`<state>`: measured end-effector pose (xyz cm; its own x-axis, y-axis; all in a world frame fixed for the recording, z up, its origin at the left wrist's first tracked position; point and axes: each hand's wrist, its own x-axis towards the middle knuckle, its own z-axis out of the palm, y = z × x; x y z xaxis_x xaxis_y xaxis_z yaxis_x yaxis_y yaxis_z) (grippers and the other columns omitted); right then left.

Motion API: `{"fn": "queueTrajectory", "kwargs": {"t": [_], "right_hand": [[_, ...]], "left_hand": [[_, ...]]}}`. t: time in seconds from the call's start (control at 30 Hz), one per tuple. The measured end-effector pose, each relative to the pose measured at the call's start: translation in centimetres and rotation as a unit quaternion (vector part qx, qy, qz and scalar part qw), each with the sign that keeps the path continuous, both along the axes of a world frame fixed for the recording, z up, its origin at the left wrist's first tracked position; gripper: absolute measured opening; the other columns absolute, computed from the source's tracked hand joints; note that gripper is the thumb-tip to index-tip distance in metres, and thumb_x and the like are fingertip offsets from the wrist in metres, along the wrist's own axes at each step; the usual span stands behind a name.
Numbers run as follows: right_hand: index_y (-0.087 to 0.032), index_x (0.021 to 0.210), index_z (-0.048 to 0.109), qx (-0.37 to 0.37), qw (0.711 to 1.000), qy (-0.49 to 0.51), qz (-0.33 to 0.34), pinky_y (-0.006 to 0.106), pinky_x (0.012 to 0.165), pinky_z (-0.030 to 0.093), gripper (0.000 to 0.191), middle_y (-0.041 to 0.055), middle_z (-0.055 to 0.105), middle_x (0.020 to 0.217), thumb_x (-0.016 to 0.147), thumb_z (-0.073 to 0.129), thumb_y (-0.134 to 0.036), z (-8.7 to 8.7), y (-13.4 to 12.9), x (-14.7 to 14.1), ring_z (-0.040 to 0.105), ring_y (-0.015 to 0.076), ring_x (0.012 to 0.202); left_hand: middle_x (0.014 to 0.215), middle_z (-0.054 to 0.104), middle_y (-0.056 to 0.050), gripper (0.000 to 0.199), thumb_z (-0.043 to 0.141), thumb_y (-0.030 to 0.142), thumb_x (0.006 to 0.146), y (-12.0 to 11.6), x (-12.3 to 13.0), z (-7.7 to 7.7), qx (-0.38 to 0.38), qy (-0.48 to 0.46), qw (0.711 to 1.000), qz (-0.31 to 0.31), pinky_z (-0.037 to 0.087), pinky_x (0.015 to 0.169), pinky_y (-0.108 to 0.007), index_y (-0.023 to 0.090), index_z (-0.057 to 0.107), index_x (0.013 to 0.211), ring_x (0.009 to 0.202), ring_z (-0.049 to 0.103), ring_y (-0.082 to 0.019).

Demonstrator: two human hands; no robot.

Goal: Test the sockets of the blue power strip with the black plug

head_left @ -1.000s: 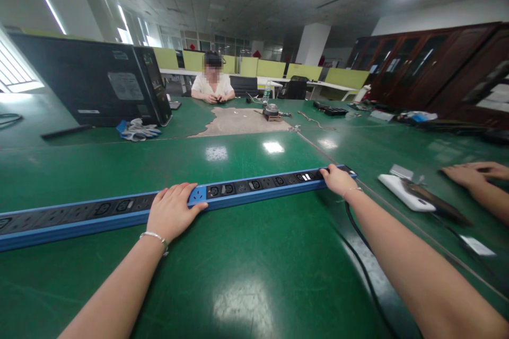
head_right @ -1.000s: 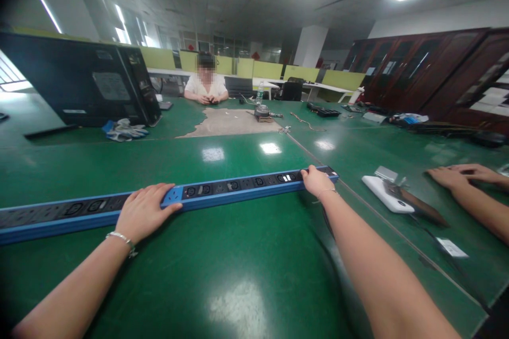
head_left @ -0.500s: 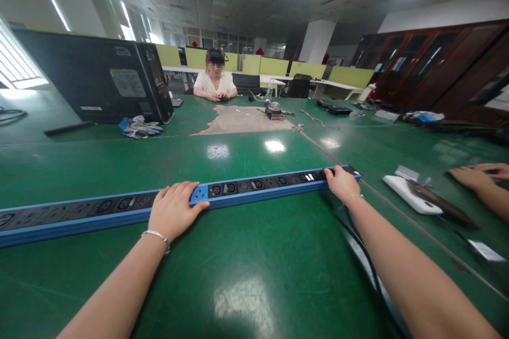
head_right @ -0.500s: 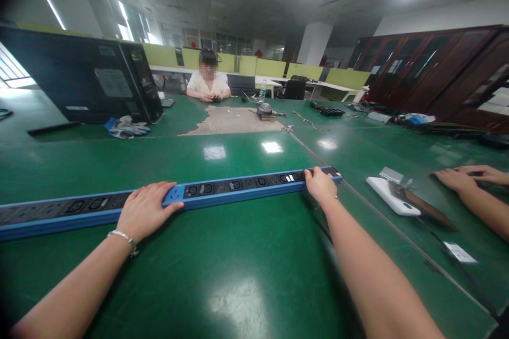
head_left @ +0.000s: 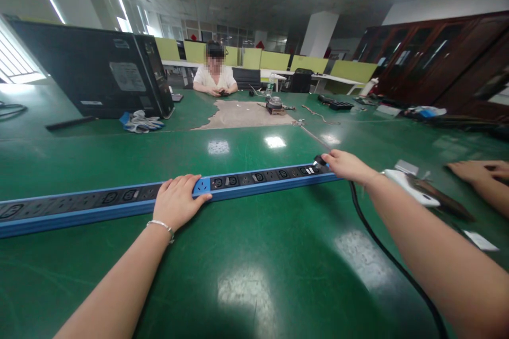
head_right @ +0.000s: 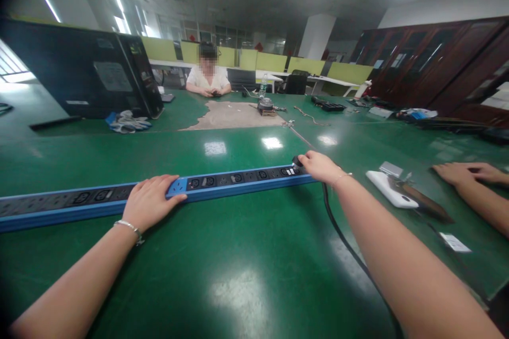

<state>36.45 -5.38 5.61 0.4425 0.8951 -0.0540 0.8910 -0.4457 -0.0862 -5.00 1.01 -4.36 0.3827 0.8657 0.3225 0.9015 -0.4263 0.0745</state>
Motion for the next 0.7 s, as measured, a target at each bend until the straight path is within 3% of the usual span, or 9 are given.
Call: {"fn": "queueTrajectory", "kwargs": {"t": [0.13, 0.23, 0.53, 0.7], "right_hand": [[-0.017, 0.088, 0.062, 0.025, 0.999, -0.01, 0.021, 0.024, 0.069, 0.04, 0.04, 0.0105, 0.068, 0.095, 0.089, 0.032, -0.043, -2.9, 0.1, -3.0, 0.06, 0.0203, 0.088], [-0.017, 0.088, 0.063, 0.038, 0.999, -0.002, 0.014, 0.025, 0.071, 0.041, 0.04, 0.0108, 0.068, 0.095, 0.087, 0.033, -0.044, -4.0, 0.7, -4.1, 0.061, 0.0212, 0.09], [-0.012, 0.095, 0.059, 0.02, 0.999, -0.028, -0.021, 0.033, 0.078, 0.044, 0.043, 0.0186, 0.066, 0.096, 0.089, 0.027, -0.042, -4.7, 1.9, -5.7, 0.062, 0.0267, 0.094], [-0.007, 0.105, 0.05, -0.029, 0.999, -0.003, -0.013, 0.035, 0.081, 0.044, 0.042, 0.0239, 0.063, 0.101, 0.091, 0.024, -0.038, -4.8, 2.3, -6.3, 0.061, 0.0281, 0.099]], "left_hand": [[0.124, 0.058, -0.008, 0.057, 0.043, 0.059, 0.079, 0.0, 0.0, 0.0, 0.001, -0.004, 1.0, -0.002, 0.032, 0.099, -0.043, 0.022, 0.051, 0.121, 0.114, 0.05, -0.026], [0.124, 0.058, -0.008, 0.057, 0.042, 0.059, 0.079, -0.1, 0.0, 0.0, 0.001, -0.002, 1.0, -0.001, 0.032, 0.098, -0.043, 0.021, 0.051, 0.121, 0.114, 0.05, -0.026], [0.123, 0.058, -0.009, 0.058, 0.042, 0.059, 0.079, 0.0, 0.0, 0.1, -0.003, -0.003, 1.0, -0.002, 0.033, 0.097, -0.044, 0.021, 0.052, 0.121, 0.114, 0.05, -0.027], [0.123, 0.058, -0.009, 0.058, 0.043, 0.059, 0.078, 0.0, 0.0, 0.1, -0.006, -0.008, 1.0, -0.002, 0.032, 0.098, -0.044, 0.021, 0.052, 0.121, 0.114, 0.05, -0.027]]}}
